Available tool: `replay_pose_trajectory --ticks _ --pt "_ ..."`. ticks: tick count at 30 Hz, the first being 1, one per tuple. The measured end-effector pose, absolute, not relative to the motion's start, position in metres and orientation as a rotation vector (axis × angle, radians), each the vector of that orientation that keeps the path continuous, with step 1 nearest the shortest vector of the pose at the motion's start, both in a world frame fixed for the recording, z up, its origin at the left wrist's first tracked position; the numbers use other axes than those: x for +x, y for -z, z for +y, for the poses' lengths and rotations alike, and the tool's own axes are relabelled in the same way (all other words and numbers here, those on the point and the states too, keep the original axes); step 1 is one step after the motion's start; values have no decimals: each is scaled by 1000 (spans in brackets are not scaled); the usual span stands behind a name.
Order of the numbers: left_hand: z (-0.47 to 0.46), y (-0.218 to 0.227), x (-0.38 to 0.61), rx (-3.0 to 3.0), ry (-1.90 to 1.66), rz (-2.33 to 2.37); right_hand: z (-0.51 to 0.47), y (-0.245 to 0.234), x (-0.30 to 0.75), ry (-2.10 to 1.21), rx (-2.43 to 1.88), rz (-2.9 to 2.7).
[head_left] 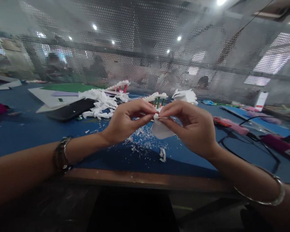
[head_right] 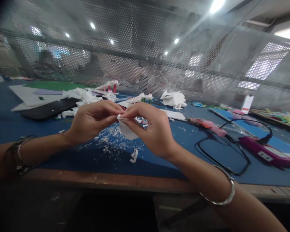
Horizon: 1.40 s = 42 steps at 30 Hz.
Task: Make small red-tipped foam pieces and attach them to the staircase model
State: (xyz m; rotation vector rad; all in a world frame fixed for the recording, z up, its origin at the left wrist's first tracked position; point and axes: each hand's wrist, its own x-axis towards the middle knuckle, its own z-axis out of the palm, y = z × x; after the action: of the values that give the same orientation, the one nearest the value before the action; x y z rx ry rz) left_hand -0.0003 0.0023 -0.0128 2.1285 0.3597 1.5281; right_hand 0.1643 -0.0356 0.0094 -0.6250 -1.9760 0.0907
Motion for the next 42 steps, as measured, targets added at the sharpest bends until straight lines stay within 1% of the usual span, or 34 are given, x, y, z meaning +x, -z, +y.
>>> replay_pose_trajectory --ticks 5,10,19,24,29,33,42 --pt "-5 13 2 2137 -1445 317 -37 -9 165 -5 -606 -1951" --pt "-7 11 3 2120 -1475 380 -36 -10 166 144 -583 -1999" --pt "-4 9 2 2076 -1493 374 -33 -10 166 244 -507 -2068" --pt "-9 6 3 2014 -1515 458 -30 -9 166 361 -459 -2075" --pt "-10 5 4 1909 -1458 600 -26 -6 167 488 -410 -2117" --pt "-10 7 5 1849 -1429 669 -25 -6 169 457 -446 -2087" --pt "-11 6 7 1917 -1459 624 -23 -7 167 397 -486 -2057"
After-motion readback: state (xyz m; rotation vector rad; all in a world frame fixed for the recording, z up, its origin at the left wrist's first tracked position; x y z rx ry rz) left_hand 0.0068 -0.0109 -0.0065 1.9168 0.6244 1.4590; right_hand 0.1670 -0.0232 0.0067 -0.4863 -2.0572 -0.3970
